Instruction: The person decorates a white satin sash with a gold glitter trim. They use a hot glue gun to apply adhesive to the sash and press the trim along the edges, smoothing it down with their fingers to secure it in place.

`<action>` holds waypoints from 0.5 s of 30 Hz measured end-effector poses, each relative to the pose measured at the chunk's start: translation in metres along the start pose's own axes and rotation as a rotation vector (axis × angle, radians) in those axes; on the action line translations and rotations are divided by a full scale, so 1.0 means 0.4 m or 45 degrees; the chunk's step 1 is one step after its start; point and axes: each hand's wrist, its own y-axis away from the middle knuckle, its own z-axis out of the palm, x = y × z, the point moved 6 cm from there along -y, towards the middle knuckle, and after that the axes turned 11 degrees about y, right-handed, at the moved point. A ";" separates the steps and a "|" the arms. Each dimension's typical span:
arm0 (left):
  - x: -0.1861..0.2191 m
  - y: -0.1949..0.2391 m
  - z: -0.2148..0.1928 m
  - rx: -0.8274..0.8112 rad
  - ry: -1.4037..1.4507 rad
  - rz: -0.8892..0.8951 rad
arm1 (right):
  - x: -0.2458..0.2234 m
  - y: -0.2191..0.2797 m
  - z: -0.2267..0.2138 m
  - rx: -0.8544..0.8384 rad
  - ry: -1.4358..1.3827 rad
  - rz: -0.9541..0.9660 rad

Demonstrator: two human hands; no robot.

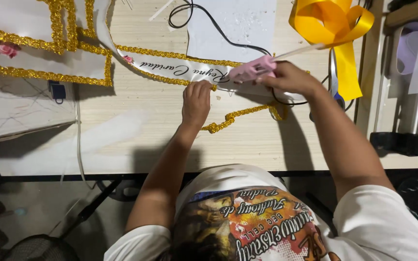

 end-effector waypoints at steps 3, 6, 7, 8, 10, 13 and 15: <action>0.002 -0.003 -0.003 -0.015 -0.009 -0.007 | -0.019 -0.018 0.037 -0.087 -0.020 0.158; -0.003 -0.001 0.003 -0.019 -0.012 -0.025 | -0.039 -0.035 0.044 -0.105 -0.053 0.081; -0.002 -0.003 0.004 -0.018 -0.010 -0.026 | -0.050 -0.035 0.041 -0.106 -0.052 0.082; -0.002 -0.004 0.005 -0.024 -0.012 -0.034 | -0.057 -0.034 0.038 -0.114 -0.049 0.114; -0.002 -0.004 0.003 -0.029 -0.018 -0.043 | -0.076 -0.036 0.036 -0.123 -0.048 0.142; -0.001 -0.004 0.003 -0.038 -0.022 -0.047 | -0.099 -0.043 0.034 -0.148 0.023 0.167; -0.001 -0.003 0.004 -0.036 -0.034 -0.036 | -0.112 -0.047 0.034 -0.143 0.035 0.161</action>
